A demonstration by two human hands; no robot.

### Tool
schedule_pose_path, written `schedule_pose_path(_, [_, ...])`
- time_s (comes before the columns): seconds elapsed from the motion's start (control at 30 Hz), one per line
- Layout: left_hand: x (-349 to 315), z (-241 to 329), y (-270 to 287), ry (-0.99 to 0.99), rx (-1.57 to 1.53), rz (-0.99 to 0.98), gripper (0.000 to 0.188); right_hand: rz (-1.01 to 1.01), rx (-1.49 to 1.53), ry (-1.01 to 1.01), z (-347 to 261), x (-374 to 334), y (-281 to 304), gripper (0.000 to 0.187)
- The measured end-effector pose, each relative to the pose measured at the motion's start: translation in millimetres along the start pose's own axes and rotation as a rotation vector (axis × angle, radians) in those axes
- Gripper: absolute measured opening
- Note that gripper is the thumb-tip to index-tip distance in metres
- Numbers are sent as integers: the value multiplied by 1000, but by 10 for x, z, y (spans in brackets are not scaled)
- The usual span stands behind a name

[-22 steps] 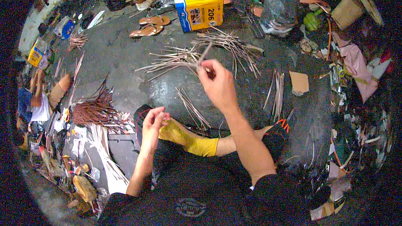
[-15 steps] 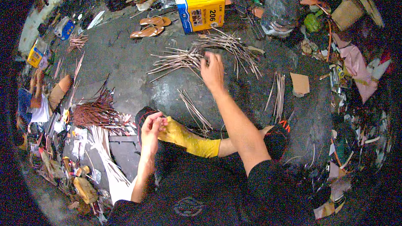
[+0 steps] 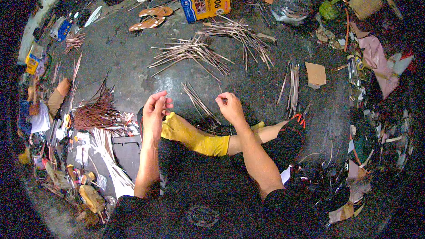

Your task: The person sits on the floor and repeatedly picks up thin sticks, aligns them into small bundles, and secures them with a thin strip of material. The person places each finished bundle on the floor beside them.

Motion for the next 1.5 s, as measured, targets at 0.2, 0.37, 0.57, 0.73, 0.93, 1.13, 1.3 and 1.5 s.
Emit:
schedule_pose_path(0.2, [40,-122,-67,48,-43,-12,25,-156,-49,-18,-116,-39,-471,22])
schedule_pose_path(0.37, [45,-168,-106,-10,49,-29,26,-196,-103,32,-256,-11,-585,27])
schedule_pose_path(0.57, [3,-297,-176,62,39,-71,25,66,-277,-72,367,740,798,30])
schedule_pose_path(0.73, [-64,-367,-306,70,91,-92,25,260,-639,-212,1078,990,2204,30])
schedule_pose_path(0.93, [-163,-358,-597,57,135,-171,24,649,-820,-378,1360,818,2745,49])
schedule_pose_path(1.13, [-209,-348,-669,23,161,-224,23,828,-838,-422,1316,776,2729,84])
schedule_pose_path(1.3, [-202,-511,-653,70,156,-212,20,625,-705,-570,1580,756,2563,100])
schedule_pose_path(1.5, [-180,-630,-845,54,142,-287,21,572,-715,-618,1636,777,2555,97])
Point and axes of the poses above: each hand's wrist, its own x-axis towards the middle knuckle, its own y-axis out of the back of the hand, z = x × y, the point moved 10 cm from there along x, towards the middle knuckle, and after that the axes turned 9 degrees about z, right-handed, at the moved point
